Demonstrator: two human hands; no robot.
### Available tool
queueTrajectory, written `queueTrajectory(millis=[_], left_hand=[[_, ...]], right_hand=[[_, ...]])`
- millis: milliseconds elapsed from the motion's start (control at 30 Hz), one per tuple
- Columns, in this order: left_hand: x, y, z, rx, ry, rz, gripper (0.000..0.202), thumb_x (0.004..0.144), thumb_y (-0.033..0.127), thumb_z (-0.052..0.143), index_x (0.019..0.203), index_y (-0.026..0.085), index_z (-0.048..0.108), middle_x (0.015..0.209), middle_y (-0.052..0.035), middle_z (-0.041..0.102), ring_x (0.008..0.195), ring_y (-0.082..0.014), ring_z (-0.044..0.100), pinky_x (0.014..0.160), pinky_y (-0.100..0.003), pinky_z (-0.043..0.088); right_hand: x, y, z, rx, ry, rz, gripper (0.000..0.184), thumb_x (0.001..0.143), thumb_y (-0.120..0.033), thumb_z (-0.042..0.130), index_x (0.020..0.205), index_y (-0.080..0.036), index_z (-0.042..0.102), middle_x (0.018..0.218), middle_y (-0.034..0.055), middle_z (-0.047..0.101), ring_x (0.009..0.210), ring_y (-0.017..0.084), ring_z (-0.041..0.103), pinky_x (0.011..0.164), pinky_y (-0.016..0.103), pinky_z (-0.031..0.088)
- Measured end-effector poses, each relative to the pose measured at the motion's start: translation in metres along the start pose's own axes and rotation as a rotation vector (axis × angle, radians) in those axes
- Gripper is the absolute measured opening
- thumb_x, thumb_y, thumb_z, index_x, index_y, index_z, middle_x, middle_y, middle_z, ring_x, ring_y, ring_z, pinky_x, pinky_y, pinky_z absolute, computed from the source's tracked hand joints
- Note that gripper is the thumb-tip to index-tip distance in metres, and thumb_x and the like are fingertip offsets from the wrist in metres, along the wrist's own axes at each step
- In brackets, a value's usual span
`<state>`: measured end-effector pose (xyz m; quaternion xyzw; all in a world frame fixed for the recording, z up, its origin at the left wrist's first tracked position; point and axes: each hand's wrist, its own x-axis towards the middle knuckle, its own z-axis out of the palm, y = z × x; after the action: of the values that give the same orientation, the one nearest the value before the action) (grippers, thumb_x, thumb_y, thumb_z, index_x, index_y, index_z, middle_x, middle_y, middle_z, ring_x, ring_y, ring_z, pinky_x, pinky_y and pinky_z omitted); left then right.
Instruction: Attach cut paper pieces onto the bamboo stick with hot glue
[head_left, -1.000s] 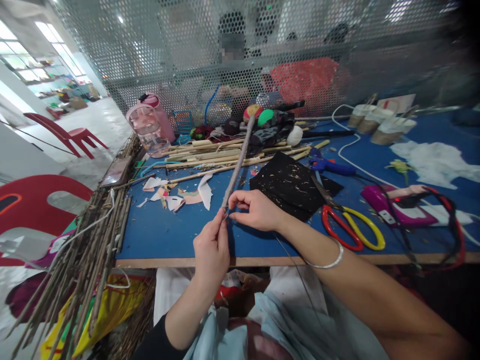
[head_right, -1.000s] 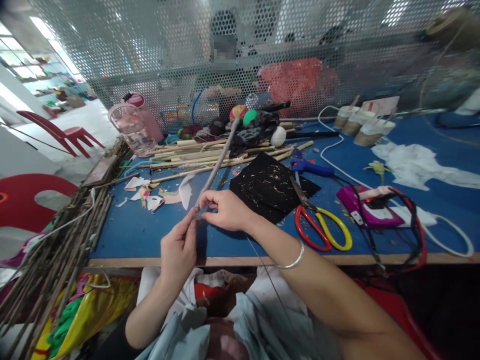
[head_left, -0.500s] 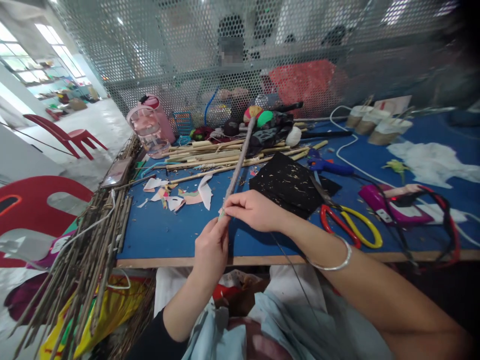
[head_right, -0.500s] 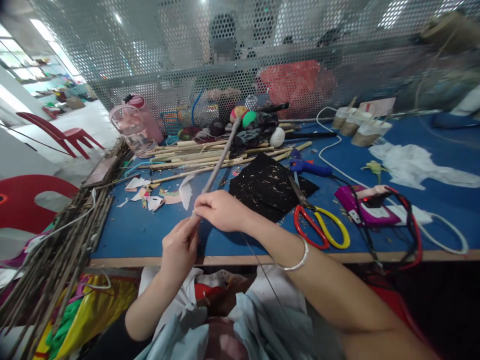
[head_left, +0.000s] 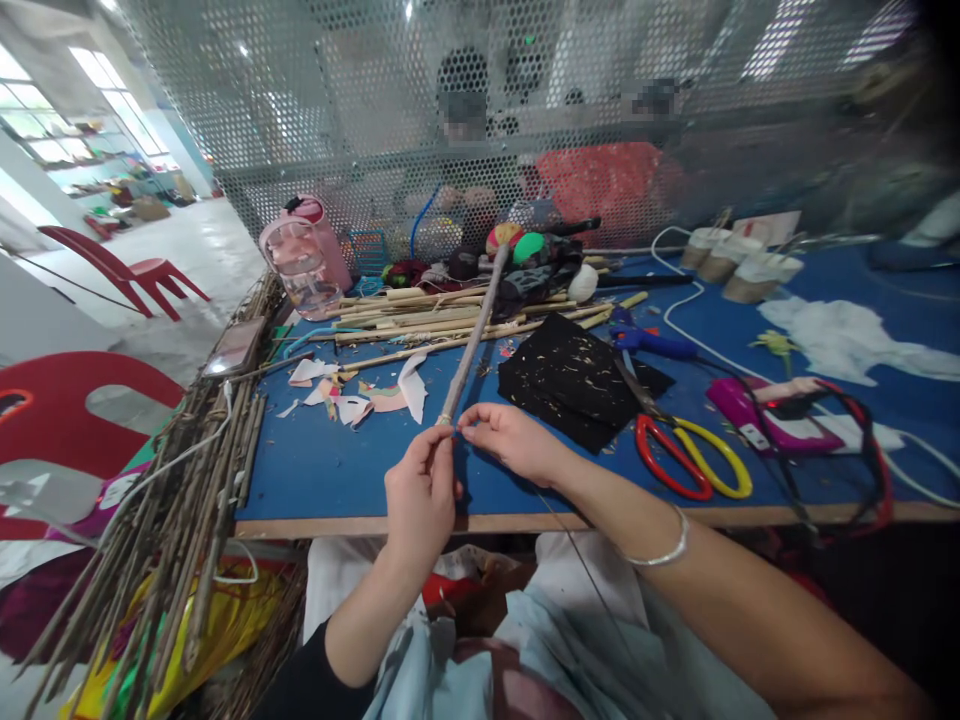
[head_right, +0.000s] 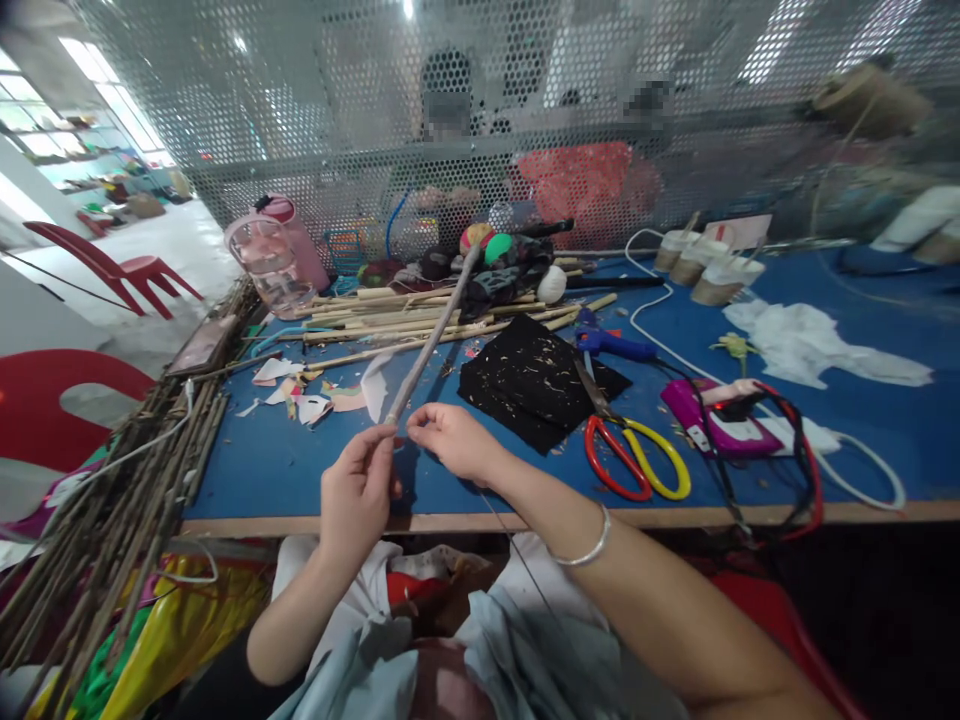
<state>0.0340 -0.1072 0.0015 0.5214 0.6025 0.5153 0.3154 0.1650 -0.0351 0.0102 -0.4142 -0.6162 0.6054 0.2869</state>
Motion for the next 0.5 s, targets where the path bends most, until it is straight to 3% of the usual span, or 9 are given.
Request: queueTrajectory(millis=[67, 200, 367, 500], left_hand=[[0.0, 0.001, 0.002, -0.117, 0.006, -0.066, 0.027, 0.085, 0.039, 0.048, 0.098, 0.018, 0.058, 0.072, -0.0012, 0.065, 0.042, -0.0068, 0.05, 0.043, -0.018, 0.041], [0.003, 0.001, 0.001, -0.387, 0.034, -0.209, 0.027, 0.081, 0.04, 0.053, 0.095, 0.017, 0.054, 0.073, -0.0004, 0.063, 0.039, -0.0041, 0.047, 0.039, -0.016, 0.039], [0.002, 0.004, -0.009, -0.674, 0.064, -0.407, 0.031, 0.078, 0.037, 0.057, 0.1, 0.017, 0.048, 0.085, -0.0049, 0.066, 0.042, -0.0022, 0.049, 0.04, -0.013, 0.04], [-0.001, 0.004, -0.017, -0.534, -0.024, -0.437, 0.042, 0.08, 0.04, 0.052, 0.115, 0.02, 0.039, 0.08, -0.0031, 0.065, 0.043, -0.0074, 0.053, 0.038, -0.017, 0.041]], right_hand=[[0.005, -0.001, -0.001, 0.176, -0.122, 0.13, 0.017, 0.077, -0.027, 0.055, 0.091, -0.017, 0.053, 0.044, -0.0116, 0.031, 0.037, 0.005, 0.019, 0.036, 0.018, 0.012], [0.016, -0.004, -0.001, 0.421, -0.322, 0.258, 0.035, 0.072, -0.022, 0.061, 0.106, -0.021, 0.051, 0.053, -0.0101, 0.044, 0.035, 0.002, 0.014, 0.034, 0.017, 0.005], [0.022, -0.003, 0.007, 0.545, -0.351, 0.261, 0.034, 0.07, -0.018, 0.063, 0.102, -0.02, 0.053, 0.044, -0.0133, 0.03, 0.034, 0.002, 0.012, 0.034, 0.016, 0.004], [0.019, -0.002, 0.013, 0.508, -0.297, 0.28, 0.03, 0.069, -0.02, 0.064, 0.096, -0.021, 0.052, 0.04, -0.0141, 0.026, 0.032, 0.003, 0.011, 0.033, 0.016, 0.004]])
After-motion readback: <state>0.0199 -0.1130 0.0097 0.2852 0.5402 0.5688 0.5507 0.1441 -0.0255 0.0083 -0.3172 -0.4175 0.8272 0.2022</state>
